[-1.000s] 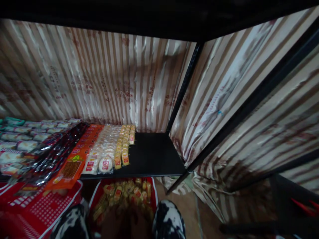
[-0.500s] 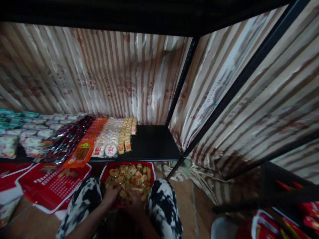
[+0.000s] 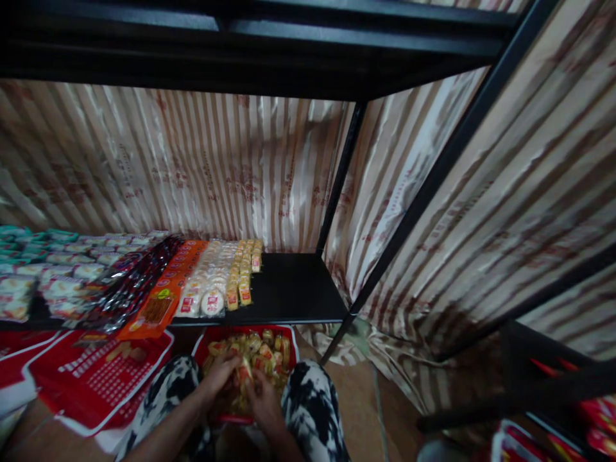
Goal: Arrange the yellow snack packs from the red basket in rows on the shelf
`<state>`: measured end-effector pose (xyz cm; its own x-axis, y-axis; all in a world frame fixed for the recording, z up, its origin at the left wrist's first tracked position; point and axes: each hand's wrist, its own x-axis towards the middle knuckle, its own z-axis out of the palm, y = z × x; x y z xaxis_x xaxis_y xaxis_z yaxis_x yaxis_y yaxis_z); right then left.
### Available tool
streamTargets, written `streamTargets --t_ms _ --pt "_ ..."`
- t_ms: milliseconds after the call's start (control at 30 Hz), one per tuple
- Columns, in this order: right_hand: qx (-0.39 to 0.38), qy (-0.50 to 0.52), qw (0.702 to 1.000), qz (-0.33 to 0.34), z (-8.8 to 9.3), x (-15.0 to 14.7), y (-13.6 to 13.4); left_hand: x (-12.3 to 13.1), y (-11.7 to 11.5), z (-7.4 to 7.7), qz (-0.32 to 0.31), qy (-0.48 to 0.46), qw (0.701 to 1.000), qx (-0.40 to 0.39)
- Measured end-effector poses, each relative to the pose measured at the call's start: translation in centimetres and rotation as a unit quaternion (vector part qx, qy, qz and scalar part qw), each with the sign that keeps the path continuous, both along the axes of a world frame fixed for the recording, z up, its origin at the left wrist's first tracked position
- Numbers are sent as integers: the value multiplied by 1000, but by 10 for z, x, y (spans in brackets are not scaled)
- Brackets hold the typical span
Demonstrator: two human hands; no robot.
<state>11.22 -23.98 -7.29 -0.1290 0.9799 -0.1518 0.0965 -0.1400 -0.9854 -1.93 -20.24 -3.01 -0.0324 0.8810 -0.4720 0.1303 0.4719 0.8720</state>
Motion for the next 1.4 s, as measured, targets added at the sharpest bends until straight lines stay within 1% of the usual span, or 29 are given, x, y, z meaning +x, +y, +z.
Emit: streamTargets --t_ms 67,133,200,300,433,500,567,733,833,933,1000,1100,1167,1233,1267,1333,1400 --pt "-6 41 999 -9 11 3 7 4 4 11 -1 -22 1000 15" --pt "-4 53 998 -30 20 6 14 7 9 20 12 -32 999 33" --pt "-1 33 998 -53 28 9 22 10 14 27 17 -30 998 55" --pt "1 -1 999 -46 39 15 34 14 25 34 2 -15 996 92" --pt "-4 42 999 -19 51 20 52 17 45 37 -30 -3 992 119" --pt "-1 69 998 -12 55 22 63 20 56 38 -34 5 992 124" --pt "5 82 996 -19 57 25 75 25 69 38 -20 12 991 130" --pt "-10 67 994 -80 64 34 104 42 93 37 55 27 990 125" --pt "-22 80 990 -112 65 38 121 51 97 39 83 57 985 143" --pt "-24 90 987 -134 62 40 135 57 95 45 64 102 977 178" --pt "-28 81 989 -123 61 45 142 59 95 50 47 128 972 190" --pt "-9 21 997 -71 70 59 151 59 100 50 59 143 971 181" --pt "21 -42 999 -17 80 70 156 58 104 45 58 96 982 151" --pt "43 -86 995 30 90 78 162 57 108 39 46 -5 993 110" --pt "42 -89 994 37 94 80 165 58 109 36 50 -63 993 90" --pt "21 -53 998 13 95 79 169 62 109 31 92 -173 979 62" --pt "-9 13 999 -50 90 73 170 70 109 30 162 -261 950 51"
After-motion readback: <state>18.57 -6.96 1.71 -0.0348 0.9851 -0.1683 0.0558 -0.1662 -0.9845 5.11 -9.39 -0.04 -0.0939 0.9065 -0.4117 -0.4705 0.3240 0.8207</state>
